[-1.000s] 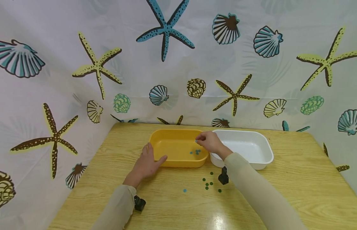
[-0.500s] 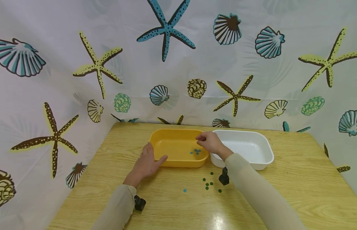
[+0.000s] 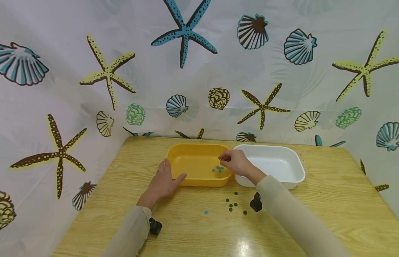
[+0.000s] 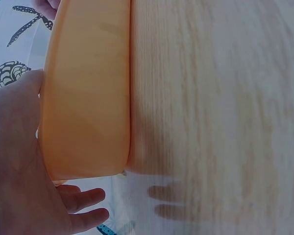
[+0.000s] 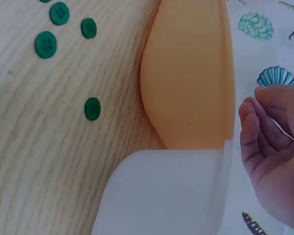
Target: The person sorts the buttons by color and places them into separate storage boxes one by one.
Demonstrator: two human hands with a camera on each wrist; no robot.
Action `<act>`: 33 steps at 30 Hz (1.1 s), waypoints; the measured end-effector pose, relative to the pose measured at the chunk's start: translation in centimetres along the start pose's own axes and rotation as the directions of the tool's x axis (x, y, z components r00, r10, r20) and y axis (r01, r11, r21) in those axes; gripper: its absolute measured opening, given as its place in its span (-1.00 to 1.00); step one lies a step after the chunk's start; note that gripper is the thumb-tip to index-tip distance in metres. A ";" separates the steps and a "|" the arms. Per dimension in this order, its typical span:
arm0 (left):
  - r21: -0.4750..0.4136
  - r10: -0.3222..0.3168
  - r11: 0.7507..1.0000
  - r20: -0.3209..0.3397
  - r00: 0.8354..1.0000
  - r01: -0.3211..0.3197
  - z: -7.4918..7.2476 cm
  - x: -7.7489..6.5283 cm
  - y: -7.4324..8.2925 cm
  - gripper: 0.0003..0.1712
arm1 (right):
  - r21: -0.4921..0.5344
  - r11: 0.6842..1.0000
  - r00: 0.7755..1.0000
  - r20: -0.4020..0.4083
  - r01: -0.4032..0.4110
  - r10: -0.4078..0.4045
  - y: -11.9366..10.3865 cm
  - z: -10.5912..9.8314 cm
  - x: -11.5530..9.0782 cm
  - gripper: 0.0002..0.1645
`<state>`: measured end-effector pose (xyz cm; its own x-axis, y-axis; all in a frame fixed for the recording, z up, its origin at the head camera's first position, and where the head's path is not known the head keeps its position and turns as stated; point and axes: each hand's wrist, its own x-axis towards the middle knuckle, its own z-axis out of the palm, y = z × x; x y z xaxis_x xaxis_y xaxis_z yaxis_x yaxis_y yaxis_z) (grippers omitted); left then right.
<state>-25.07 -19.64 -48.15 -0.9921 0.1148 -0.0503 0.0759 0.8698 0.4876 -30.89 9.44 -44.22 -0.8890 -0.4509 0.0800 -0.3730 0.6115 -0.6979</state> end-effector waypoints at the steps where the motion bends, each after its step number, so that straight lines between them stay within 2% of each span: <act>1: -0.001 0.000 1.000 -0.001 1.000 0.000 0.0 0.0 0.0 0.28 | -0.001 1.000 1.000 0.009 0.012 -0.012 -0.2 0.0 -0.3 -0.79; 11: 0.003 0.001 1.000 -0.004 1.000 -0.001 0.1 0.1 -0.3 0.31 | 0.006 0.991 0.984 0.120 0.132 -0.132 -2.0 1.0 -3.9 -0.82; 18: 0.003 -0.003 1.000 -0.002 1.000 0.003 0.1 0.2 -0.2 0.29 | -0.052 0.960 0.945 0.199 0.276 -0.260 -2.6 2.8 -5.6 -0.88; 23: 0.005 -0.003 1.000 -0.004 1.000 0.003 0.1 0.1 -0.2 0.29 | -0.062 0.941 0.911 0.279 0.331 -0.302 -2.5 4.4 -6.1 -0.87; 27: 0.001 -0.003 1.000 -0.002 1.000 0.003 0.0 0.1 -0.1 0.29 | -0.103 0.913 0.884 0.313 0.395 -0.347 -2.2 5.4 -6.2 -0.90; 30: -0.001 -0.005 1.000 0.001 1.000 0.005 0.0 0.1 -0.1 0.30 | -0.116 0.901 0.872 0.328 0.419 -0.363 -1.9 5.8 -6.2 -0.90; 33: 0.003 -0.008 1.000 0.000 1.000 0.008 0.1 0.1 -0.1 0.29 | -0.104 0.901 0.866 0.340 0.421 -0.365 -1.8 6.2 -6.1 -0.86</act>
<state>-25.22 -19.70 -48.26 -0.9926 0.1084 -0.0543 0.0687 0.8719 0.4849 -23.13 7.09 -47.88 -0.5435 -0.8354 0.0822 -0.7378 0.4287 -0.5213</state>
